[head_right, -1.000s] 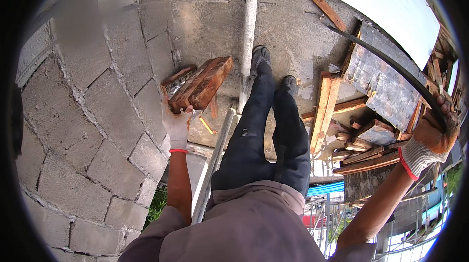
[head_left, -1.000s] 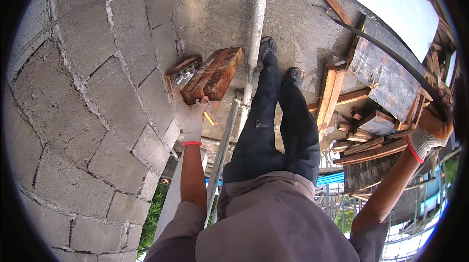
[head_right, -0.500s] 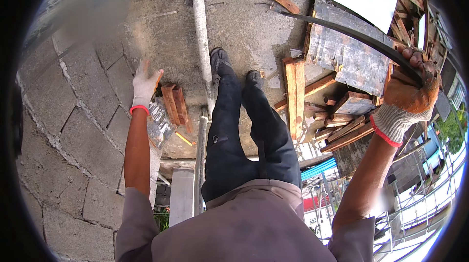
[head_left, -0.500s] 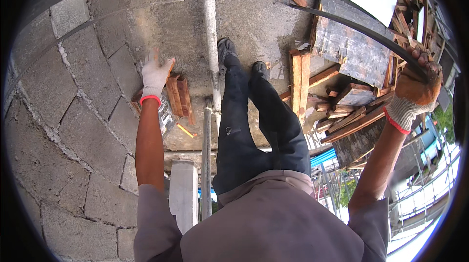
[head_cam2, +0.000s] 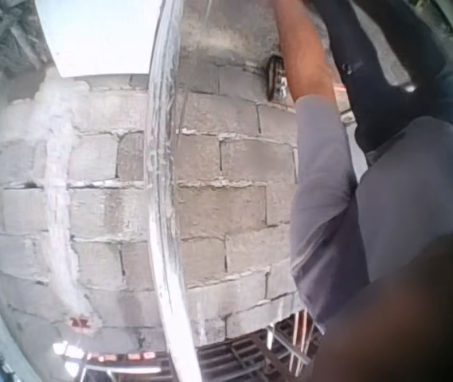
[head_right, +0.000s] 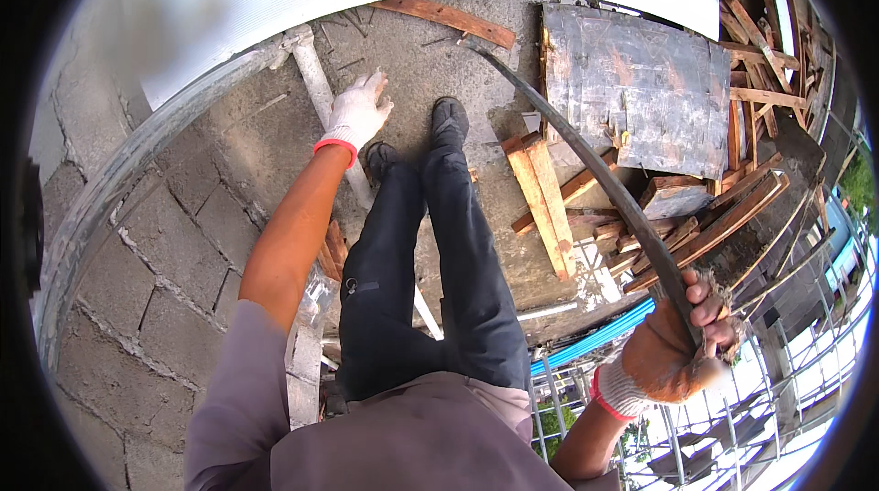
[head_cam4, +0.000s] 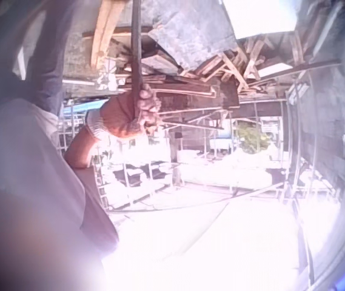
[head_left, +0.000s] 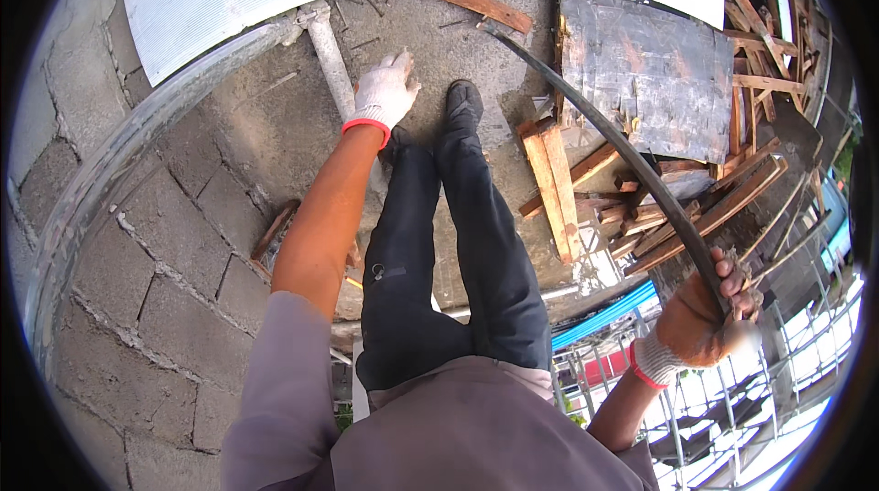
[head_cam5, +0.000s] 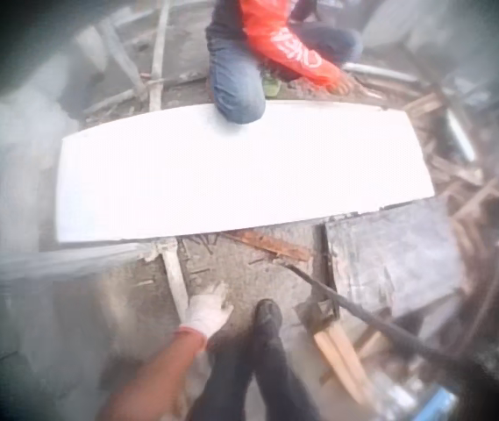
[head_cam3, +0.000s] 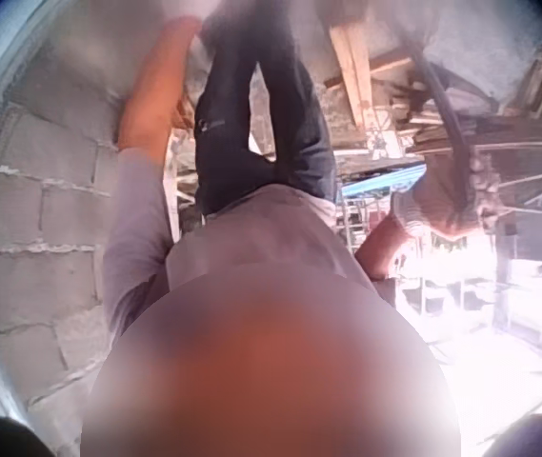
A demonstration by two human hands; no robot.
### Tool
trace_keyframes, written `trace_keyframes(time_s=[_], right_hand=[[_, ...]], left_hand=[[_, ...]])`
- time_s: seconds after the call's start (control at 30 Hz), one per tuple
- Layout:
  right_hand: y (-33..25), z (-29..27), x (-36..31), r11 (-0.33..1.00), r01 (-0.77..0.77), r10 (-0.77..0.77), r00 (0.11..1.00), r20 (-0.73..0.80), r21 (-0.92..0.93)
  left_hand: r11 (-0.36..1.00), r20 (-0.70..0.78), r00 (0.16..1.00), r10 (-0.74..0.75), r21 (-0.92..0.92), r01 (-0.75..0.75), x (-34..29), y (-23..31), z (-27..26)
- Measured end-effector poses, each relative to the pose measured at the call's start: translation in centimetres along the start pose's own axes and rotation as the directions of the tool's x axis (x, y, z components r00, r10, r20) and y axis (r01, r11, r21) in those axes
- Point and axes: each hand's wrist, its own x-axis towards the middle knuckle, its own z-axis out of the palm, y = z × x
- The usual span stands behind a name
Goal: The person positions and secures a long white panel against a brick wall using wooden blocks and metal rods. They adjust the panel's alignment and hold it in place while another worker assists nearby.
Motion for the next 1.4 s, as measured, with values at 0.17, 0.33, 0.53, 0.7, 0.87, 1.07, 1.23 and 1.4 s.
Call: trace_keyframes(time_s=[0.17, 0.33, 0.53, 0.7, 0.87, 1.07, 1.23, 1.4], right_hand=[[0.1, -2.7, -2.3, 0.995, 0.036, -0.049, 0.988, -0.146, -0.090], [-0.2, -6.6, -3.6, 0.999, 0.051, -0.054, 0.963, -0.264, -0.020], [0.3, -7.5, -5.2, 0.995, 0.089, -0.100, 0.920, -0.378, -0.047], [-0.4, -9.2, -5.6, 0.999, -0.027, 0.015, 0.863, -0.504, -0.016], [-0.4, -13.1, -4.8, 0.984, -0.109, 0.165, 0.855, -0.491, 0.140], [-0.2, -11.7, -4.8, 0.964, -0.061, 0.188, 0.846, -0.499, 0.260], [-0.9, -7.2, -3.5, 0.991, -0.122, 0.131, 0.921, -0.367, 0.048], [-0.8, -4.6, -2.9, 0.999, -0.038, 0.038, 0.980, -0.198, 0.005]], left_hand=[[0.965, 0.063, 0.997, 0.050, 0.256, -0.065, 11.3, 3.9, 2.9], [0.918, -0.075, 0.994, 0.083, 0.394, -0.047, 19.0, 5.6, 5.5], [0.803, -0.168, 0.965, 0.201, 0.593, -0.064, 22.7, 5.7, 6.5], [0.717, -0.100, 0.958, 0.268, 0.685, -0.129, 20.7, 5.2, 5.8], [0.907, 0.038, 0.998, 0.058, 0.415, -0.068, 15.3, 3.8, 4.8], [0.986, 0.235, 0.972, 0.010, -0.164, 0.029, 10.9, 0.3, 5.6], [0.812, 0.459, 0.887, -0.059, -0.494, 0.310, 7.9, -1.7, 5.2], [0.793, 0.422, 0.900, -0.110, -0.508, 0.335, 7.8, -3.1, 6.7]])
